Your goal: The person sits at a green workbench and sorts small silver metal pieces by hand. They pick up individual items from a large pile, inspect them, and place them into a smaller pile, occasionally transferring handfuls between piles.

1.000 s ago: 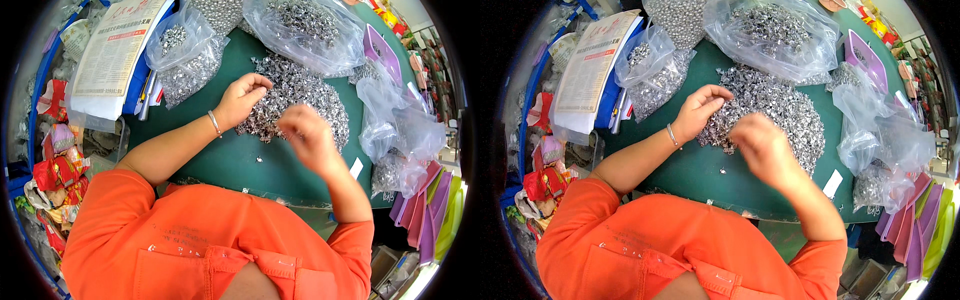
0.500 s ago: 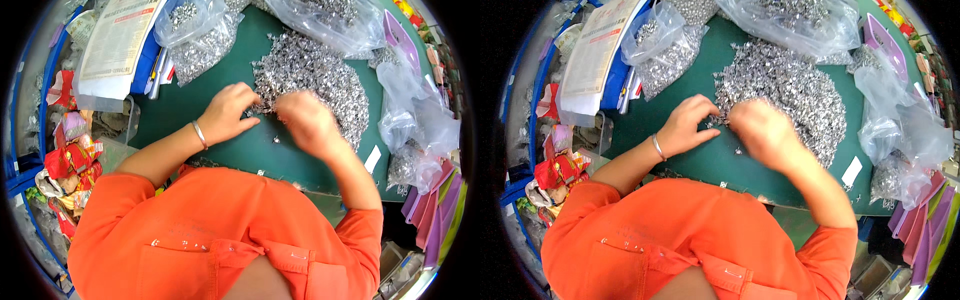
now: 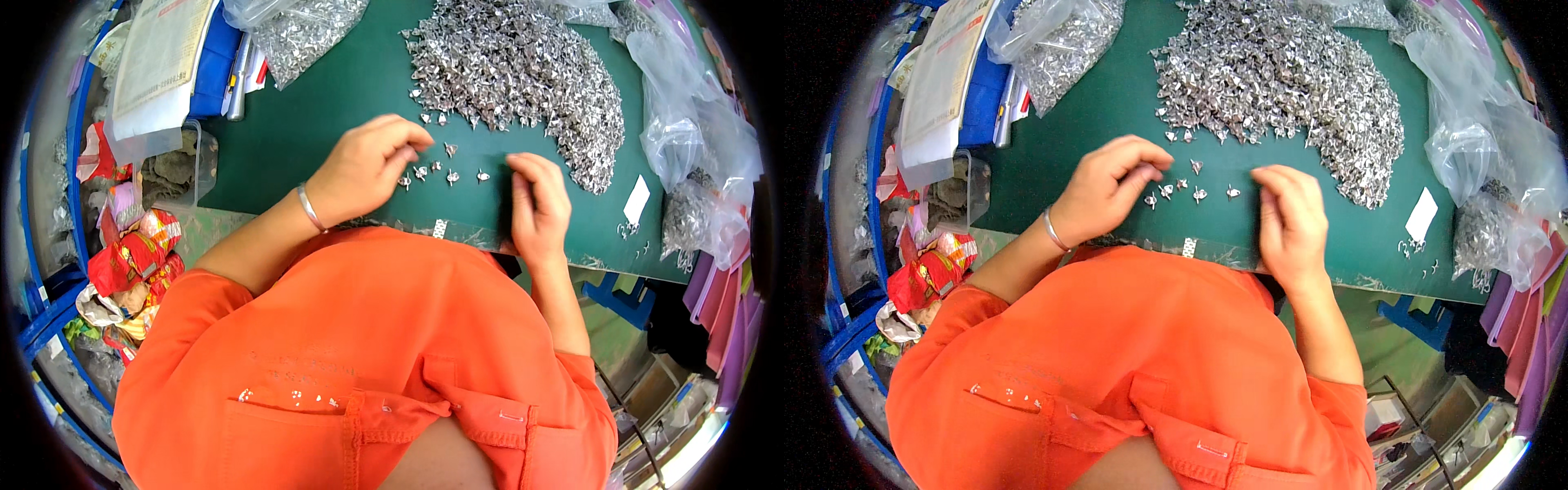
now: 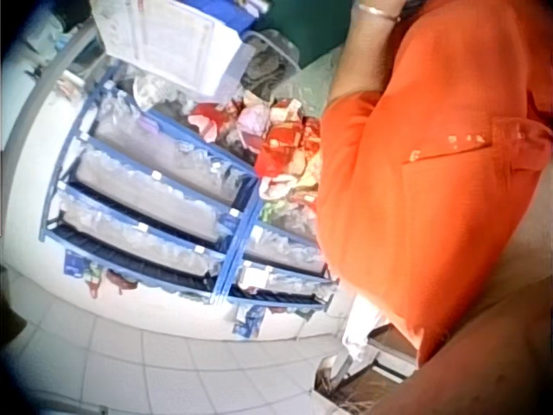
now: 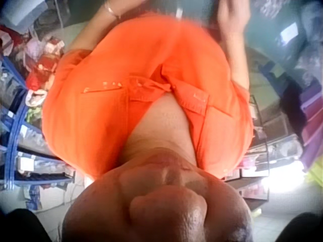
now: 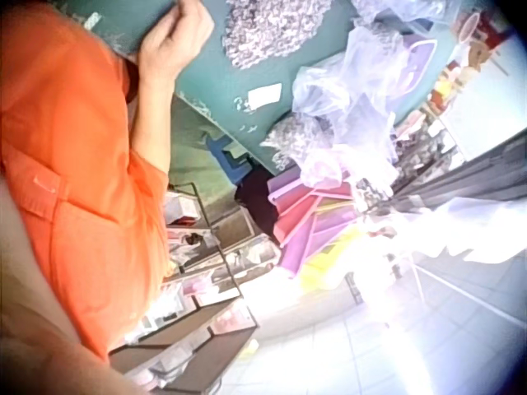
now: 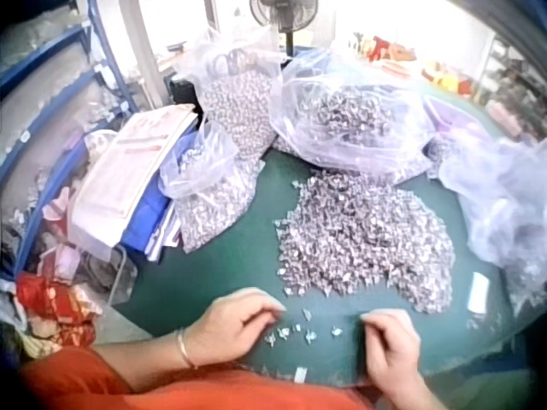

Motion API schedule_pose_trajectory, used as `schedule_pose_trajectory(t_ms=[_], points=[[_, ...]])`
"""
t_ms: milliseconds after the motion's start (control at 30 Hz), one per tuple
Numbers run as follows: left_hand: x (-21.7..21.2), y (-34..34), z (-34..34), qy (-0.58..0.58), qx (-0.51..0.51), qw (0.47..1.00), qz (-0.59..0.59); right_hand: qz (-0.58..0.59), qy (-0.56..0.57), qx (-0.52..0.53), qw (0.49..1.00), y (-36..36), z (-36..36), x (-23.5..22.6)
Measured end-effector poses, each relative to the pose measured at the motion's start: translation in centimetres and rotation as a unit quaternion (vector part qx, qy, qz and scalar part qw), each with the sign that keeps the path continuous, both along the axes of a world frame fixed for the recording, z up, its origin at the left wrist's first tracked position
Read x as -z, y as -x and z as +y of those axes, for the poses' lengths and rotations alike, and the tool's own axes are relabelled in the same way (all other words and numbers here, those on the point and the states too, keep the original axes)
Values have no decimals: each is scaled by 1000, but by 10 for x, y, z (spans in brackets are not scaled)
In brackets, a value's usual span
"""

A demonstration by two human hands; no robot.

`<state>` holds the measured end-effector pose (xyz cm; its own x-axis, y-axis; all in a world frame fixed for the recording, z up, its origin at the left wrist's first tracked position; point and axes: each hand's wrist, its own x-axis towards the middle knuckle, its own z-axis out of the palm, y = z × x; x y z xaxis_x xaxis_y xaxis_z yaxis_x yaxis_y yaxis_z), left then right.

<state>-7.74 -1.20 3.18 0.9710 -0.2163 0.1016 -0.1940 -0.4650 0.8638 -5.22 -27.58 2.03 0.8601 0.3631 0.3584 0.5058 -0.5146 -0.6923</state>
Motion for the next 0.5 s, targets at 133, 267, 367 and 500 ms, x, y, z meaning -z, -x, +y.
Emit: schedule_pose_trajectory(t_ms=[133,267,367,500], points=[[-8,10,6,-52,-12,998,26,1,-9,26,1000,15,6,4],[3,13,-2,-114,38,988,-93,-62,37,-2,997,14,21,10],[13,4,-9,-110,16,988,-103,-2,-16,13,1000,16,24,9],[13,-3,-13,-58,-9,989,-133,-59,16,-68,996,23,16,8]])
